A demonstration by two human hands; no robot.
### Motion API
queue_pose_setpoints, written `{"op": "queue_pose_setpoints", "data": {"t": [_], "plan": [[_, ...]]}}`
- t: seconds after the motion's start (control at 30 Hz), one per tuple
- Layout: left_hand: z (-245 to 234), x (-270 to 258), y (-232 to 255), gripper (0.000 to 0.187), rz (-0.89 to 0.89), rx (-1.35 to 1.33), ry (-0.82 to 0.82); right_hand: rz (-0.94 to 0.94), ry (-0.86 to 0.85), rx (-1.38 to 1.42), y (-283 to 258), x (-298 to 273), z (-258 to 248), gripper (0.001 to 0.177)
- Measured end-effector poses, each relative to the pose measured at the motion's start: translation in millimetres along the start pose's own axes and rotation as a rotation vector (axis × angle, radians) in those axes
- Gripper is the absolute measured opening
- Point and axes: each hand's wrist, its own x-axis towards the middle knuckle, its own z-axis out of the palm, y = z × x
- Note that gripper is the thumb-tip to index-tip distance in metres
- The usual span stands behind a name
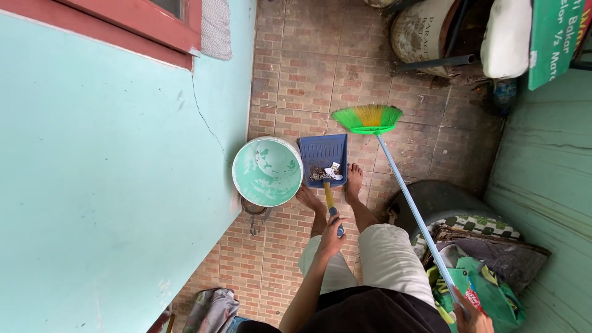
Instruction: Sweeping dust and debris into a dustpan on a tiled floor.
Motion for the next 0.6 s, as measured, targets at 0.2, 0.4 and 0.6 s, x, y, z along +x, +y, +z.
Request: {"op": "queue_pose_setpoints", "data": {"t": [0.2,0.4,0.6], "plan": [[3.0,0.9,-0.8,0.039,-0.007,-0.105,0.243,-0.121,0.010,0.130,-60.6,27.4,-58.5,0.050],[-23.3,13.4,20.1,0.032,-0.141,0.019,0.170,-0.392,-0.008,0.220,-286.7,147.5,-123.0,0.051],[-43.6,19.5,24.7,0.019,-0.093,0.020,0.105,-0.317,-0.069,-0.027,-421.9,204.5,-138.2,0.051]]}}
